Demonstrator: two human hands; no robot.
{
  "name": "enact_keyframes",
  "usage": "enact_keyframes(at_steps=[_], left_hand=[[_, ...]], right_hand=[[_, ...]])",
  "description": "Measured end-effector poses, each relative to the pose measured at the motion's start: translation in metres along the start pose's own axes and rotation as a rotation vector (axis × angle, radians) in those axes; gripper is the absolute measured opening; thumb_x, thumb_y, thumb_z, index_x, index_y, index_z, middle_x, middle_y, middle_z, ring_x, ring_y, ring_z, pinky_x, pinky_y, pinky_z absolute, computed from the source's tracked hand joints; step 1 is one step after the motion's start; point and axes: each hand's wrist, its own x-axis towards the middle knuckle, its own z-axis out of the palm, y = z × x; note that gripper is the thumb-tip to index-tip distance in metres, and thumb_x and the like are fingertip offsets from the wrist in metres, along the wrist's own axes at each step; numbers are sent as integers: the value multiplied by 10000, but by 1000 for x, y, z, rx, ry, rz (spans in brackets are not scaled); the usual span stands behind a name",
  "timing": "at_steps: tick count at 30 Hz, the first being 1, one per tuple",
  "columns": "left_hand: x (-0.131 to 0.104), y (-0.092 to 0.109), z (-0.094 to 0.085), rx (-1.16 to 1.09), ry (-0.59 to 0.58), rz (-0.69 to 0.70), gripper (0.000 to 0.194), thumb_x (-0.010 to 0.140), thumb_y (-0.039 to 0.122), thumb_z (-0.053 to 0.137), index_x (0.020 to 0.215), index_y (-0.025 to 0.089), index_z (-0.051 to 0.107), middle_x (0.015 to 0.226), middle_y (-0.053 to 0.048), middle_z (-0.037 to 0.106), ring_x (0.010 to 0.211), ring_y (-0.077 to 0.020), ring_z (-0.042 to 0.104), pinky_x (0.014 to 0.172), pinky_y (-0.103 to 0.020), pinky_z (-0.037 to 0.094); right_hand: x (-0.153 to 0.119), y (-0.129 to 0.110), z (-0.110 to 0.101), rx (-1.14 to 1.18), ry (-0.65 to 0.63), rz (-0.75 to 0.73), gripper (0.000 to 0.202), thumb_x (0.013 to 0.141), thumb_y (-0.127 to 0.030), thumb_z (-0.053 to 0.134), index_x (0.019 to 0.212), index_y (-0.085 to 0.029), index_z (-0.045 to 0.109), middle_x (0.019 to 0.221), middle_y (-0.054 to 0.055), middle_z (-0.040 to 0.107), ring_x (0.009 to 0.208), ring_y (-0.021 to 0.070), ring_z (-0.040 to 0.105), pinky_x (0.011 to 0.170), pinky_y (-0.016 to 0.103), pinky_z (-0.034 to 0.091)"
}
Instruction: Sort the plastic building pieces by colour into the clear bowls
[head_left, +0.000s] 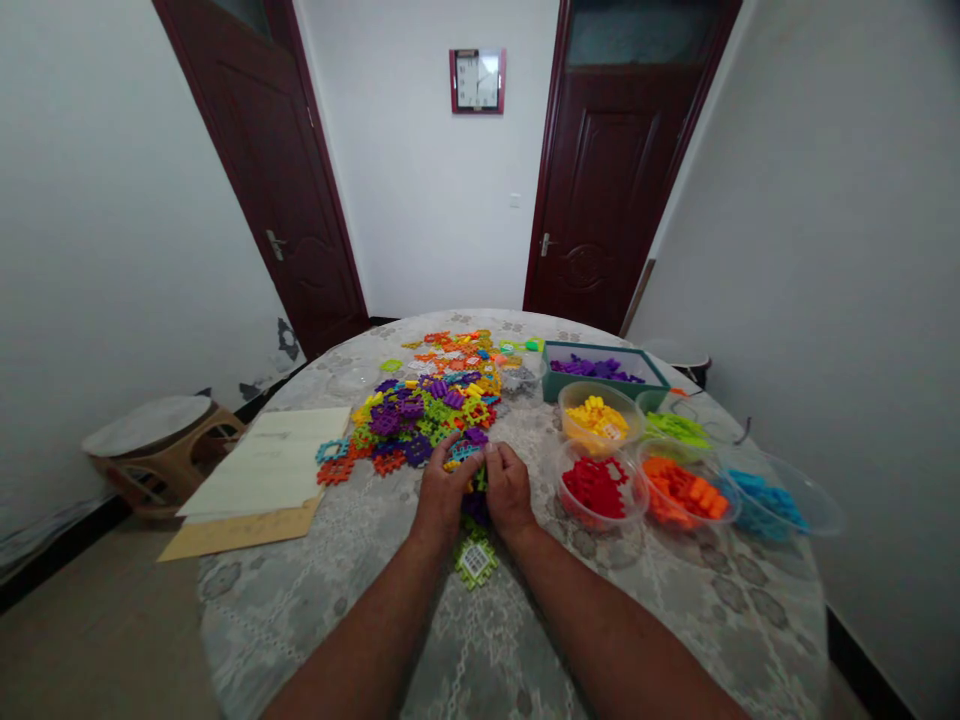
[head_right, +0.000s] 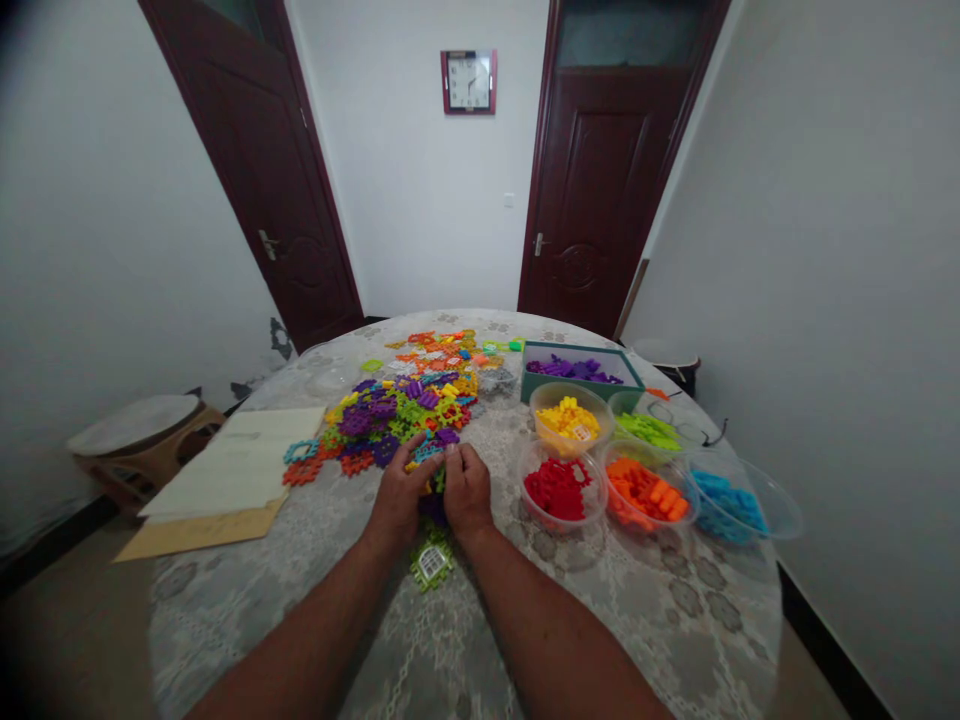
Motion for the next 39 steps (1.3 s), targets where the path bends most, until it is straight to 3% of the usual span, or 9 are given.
enact_keyframes(at_steps=[4, 8, 12, 15, 18, 24, 28, 33, 39], left_hand=[[-1, -7, 6, -223, -37, -76, 579, 706, 421, 942, 1202, 200, 740, 1097, -65, 784, 991, -230, 740, 869, -312, 547], [0, -10, 2, -430, -84, -133, 573, 669, 439, 962, 1138, 194, 739, 1030, -47, 786, 967, -216, 745, 885, -311, 568], [5, -10, -5, -520, -16, -173, 504, 611, 406, 987, 1001, 177, 764, 964, -31, 783, 924, -188, 736, 866, -273, 580], [7, -11, -8, -579, -18, -205, 432, 624, 353, 972, 952, 169, 759, 918, -21, 776, 868, -170, 733, 838, -265, 587], [7, -12, -8, -630, -90, -261, 409, 639, 309, 953, 956, 164, 740, 883, -13, 767, 801, -160, 731, 794, -266, 587], [9, -18, -5, -635, -74, -269, 451, 668, 287, 932, 1050, 177, 719, 875, -7, 774, 753, -165, 732, 752, -281, 591], [5, -20, 1, -627, -77, -250, 456, 681, 316, 920, 1074, 177, 735, 950, -36, 794, 842, -198, 754, 802, -311, 600], [-2, -17, 7, -577, -22, -253, 478, 624, 335, 930, 1026, 182, 719, 855, -15, 764, 816, -213, 746, 738, -307, 581], [-5, -11, 7, -573, -42, -257, 602, 628, 308, 921, 1164, 207, 663, 867, -1, 762, 739, -189, 733, 682, -290, 563]], right_hand=[[0, -7, -3, -52, -25, -84, 352, 1024, -481, 493, 797, -247, 625, 745, -17, 639, 741, 190, 571, 713, 302, 411], [-5, -17, -2, -81, -107, -201, 343, 1028, -446, 503, 782, -257, 651, 740, -9, 656, 724, 192, 584, 729, 298, 420], [-12, -24, 2, -95, -201, -282, 267, 1020, -423, 536, 895, -259, 705, 844, 9, 714, 775, 200, 636, 789, 304, 455], [-14, -26, 6, -45, -174, -207, 255, 1031, -435, 527, 988, -262, 709, 910, 11, 738, 846, 208, 669, 824, 305, 479], [-12, -25, 11, 82, -48, -58, 303, 1027, -479, 509, 951, -249, 691, 911, 9, 724, 875, 202, 657, 824, 297, 494], [-3, -11, 17, 251, 44, 143, 428, 964, -622, 534, 961, -222, 688, 805, -18, 644, 727, 169, 573, 676, 276, 468], [5, -5, 15, 194, 116, 146, 456, 948, -641, 529, 977, -216, 690, 764, -24, 617, 696, 166, 543, 646, 278, 436], [13, -3, 13, 130, 152, 115, 478, 973, -649, 494, 991, -213, 689, 693, -45, 558, 665, 170, 514, 636, 291, 417], [12, -5, 10, 78, 140, 65, 463, 993, -618, 488, 988, -206, 699, 769, -16, 626, 703, 174, 537, 674, 289, 429]])
